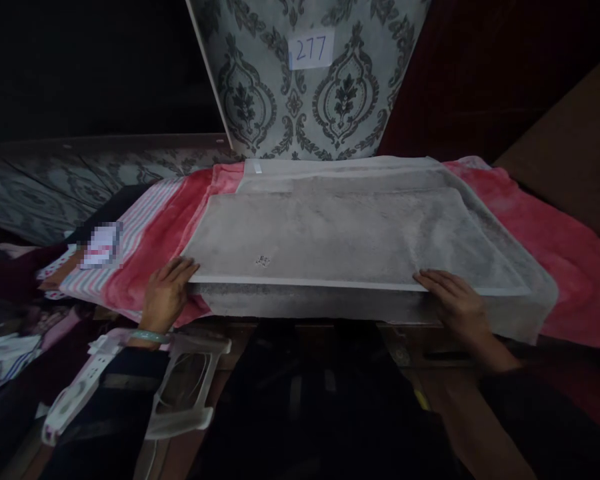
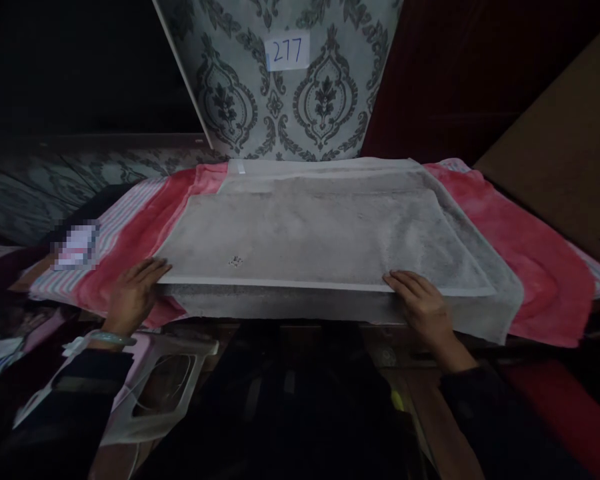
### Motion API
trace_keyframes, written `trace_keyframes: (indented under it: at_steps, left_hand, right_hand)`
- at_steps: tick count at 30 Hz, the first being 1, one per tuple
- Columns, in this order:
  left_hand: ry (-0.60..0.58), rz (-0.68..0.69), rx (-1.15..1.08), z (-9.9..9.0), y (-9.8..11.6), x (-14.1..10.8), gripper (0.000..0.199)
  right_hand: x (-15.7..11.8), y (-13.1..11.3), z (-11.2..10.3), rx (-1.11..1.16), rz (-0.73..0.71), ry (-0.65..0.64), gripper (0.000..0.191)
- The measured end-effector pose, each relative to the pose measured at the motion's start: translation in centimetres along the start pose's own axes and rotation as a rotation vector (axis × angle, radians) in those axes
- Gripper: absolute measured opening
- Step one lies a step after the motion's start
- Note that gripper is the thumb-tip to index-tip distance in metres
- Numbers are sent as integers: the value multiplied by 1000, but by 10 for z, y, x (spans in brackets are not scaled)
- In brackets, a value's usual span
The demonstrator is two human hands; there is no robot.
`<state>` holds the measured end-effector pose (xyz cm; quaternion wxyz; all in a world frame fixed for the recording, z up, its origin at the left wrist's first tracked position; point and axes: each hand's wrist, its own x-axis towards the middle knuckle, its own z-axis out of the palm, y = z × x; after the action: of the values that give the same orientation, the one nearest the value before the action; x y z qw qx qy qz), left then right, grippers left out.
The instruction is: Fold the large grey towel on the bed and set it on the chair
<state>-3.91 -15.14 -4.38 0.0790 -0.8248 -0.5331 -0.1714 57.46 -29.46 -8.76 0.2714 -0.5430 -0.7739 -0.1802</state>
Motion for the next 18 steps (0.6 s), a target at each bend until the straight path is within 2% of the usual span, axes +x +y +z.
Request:
trace_keyframes:
  at_steps: [6, 11, 18]
  left_hand:
    - [10, 2, -7, 12, 2, -13, 47]
    - [38, -48, -33, 3, 6, -22, 46]
    - [121, -81, -28, 7, -1, -32, 40]
  right_hand:
    - [-13, 2, 13, -44, 4, 42, 54]
    - [-6, -5, 5, 0, -59, 57, 68]
    - [7, -19, -2, 75, 13, 55, 64]
